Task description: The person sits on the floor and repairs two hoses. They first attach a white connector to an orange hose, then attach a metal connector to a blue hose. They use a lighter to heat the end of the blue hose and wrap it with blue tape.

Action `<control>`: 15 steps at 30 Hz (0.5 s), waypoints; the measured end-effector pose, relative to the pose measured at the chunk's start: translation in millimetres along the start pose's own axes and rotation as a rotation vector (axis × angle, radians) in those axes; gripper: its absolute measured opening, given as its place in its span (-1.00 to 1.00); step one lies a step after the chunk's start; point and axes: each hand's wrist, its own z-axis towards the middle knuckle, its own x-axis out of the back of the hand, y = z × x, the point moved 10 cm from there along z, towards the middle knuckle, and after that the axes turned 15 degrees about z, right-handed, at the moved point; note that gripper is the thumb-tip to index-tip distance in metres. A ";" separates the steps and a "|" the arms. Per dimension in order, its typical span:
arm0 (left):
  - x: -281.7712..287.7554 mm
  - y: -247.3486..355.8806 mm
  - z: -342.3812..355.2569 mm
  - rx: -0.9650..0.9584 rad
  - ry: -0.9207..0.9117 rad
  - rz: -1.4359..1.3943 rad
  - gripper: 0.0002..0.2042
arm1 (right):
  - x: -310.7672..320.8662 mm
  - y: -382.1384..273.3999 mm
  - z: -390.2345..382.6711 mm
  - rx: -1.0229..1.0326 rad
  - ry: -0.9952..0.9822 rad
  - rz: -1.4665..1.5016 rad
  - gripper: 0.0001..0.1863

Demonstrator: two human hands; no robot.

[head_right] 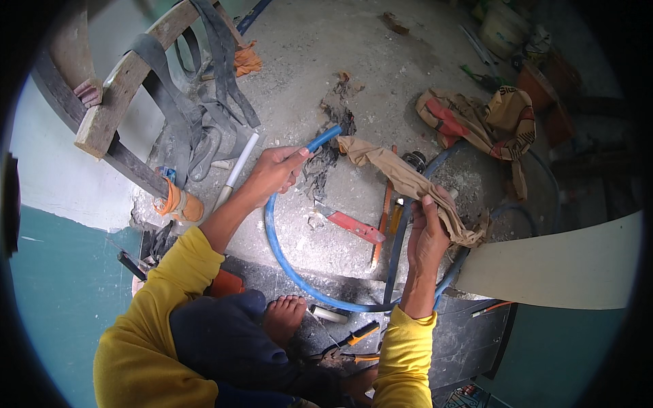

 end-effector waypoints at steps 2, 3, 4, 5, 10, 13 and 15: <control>0.0 0.9 -0.7 0.005 0.006 0.008 -0.57 | -0.1 0.1 0.0 0.003 -0.009 0.000 -0.59; -0.2 1.0 -0.8 0.007 0.009 0.012 -0.57 | -0.2 0.2 0.0 0.004 -0.014 0.000 -0.59; -0.2 0.8 -0.7 0.008 0.013 0.016 -0.57 | 0.4 0.7 0.1 0.003 -0.012 0.002 -0.59; -0.1 0.6 -0.6 0.009 0.017 0.019 -0.57 | 0.8 1.3 0.2 0.002 -0.011 0.004 -0.59; -0.8 0.4 -0.1 0.003 0.021 0.022 -0.58 | 2.1 2.7 0.3 -0.001 -0.006 0.010 -0.58; -0.9 -0.6 1.5 0.002 0.011 0.014 -0.58 | 4.0 3.7 0.9 -0.003 0.001 0.015 -0.57; -1.0 0.0 1.0 0.002 0.006 0.006 -0.58 | 4.7 4.4 1.2 -0.005 0.003 0.017 -0.57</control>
